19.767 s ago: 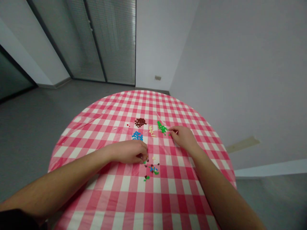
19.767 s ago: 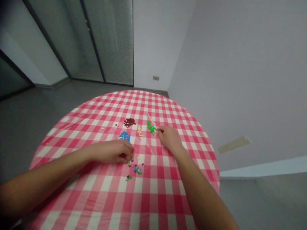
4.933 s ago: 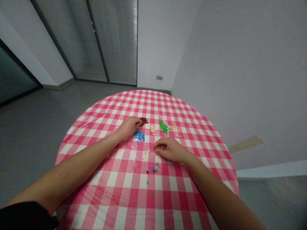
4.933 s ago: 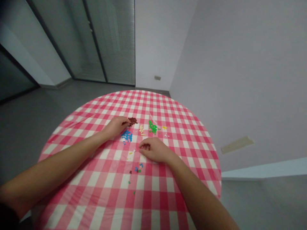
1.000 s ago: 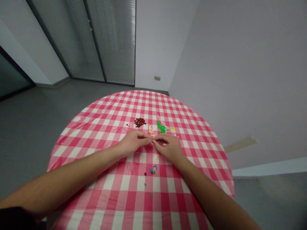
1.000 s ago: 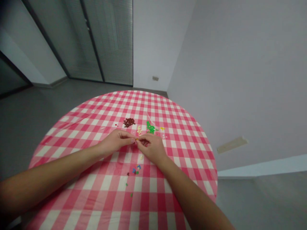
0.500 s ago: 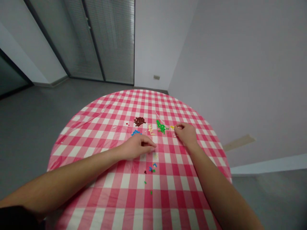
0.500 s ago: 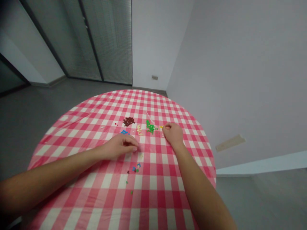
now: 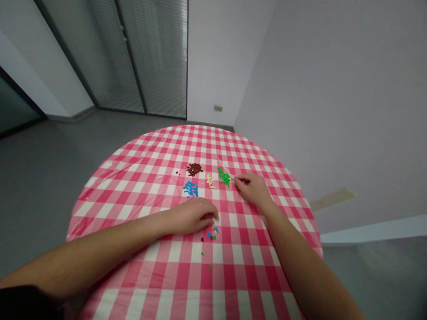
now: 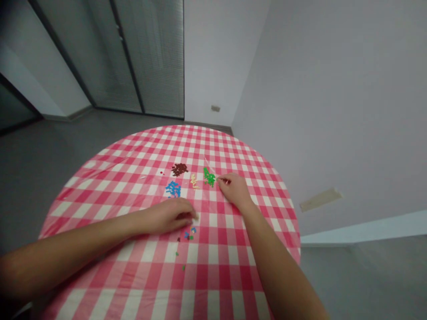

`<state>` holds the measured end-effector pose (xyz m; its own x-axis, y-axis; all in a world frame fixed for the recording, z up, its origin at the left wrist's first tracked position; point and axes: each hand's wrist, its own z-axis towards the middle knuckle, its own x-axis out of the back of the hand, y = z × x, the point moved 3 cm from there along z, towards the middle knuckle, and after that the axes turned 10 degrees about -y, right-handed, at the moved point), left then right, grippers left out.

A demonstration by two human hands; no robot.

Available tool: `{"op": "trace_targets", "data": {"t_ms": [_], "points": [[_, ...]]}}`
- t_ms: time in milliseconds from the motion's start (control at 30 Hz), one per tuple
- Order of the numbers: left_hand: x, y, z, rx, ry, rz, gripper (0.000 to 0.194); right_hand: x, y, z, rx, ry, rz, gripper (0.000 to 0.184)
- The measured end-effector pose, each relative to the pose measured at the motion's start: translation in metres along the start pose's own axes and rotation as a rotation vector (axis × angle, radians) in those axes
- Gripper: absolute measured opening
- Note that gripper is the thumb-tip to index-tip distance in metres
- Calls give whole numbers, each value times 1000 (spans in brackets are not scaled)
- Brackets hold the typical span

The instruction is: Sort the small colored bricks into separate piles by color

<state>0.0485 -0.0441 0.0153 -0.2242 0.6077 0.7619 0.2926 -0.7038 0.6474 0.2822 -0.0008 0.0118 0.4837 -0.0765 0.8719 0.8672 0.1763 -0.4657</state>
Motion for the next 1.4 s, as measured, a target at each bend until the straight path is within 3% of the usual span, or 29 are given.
{"op": "trace_targets", "data": {"t_ms": [100, 233, 533, 700, 1000, 1233, 1300, 1400], "points": [[-5, 0, 4, -88, 41, 75, 27, -2, -22, -7, 148, -61, 66, 21], [-14, 0, 11, -223, 20, 203, 26, -2, -34, -11, 167, -32, 100, 19], [-16, -11, 12, -181, -38, 332, 22, -2, -33, -11, 195, 6, 108, 18], [-10, -15, 11, -64, -41, 347, 25, -5, -34, -12, 202, -24, 137, 18], [7, -30, 18, 97, 94, 388, 29, -11, -43, -13, 234, -242, 136, 18], [9, -35, 18, 65, 115, 395, 27, -12, -72, -37, 338, -787, 288, 18], [9, -35, 19, 36, 132, 377, 26, -13, -80, -43, 372, -878, 282, 22], [10, -35, 18, 15, 163, 348, 24, -17, -87, -47, 394, -907, 233, 27]]}}
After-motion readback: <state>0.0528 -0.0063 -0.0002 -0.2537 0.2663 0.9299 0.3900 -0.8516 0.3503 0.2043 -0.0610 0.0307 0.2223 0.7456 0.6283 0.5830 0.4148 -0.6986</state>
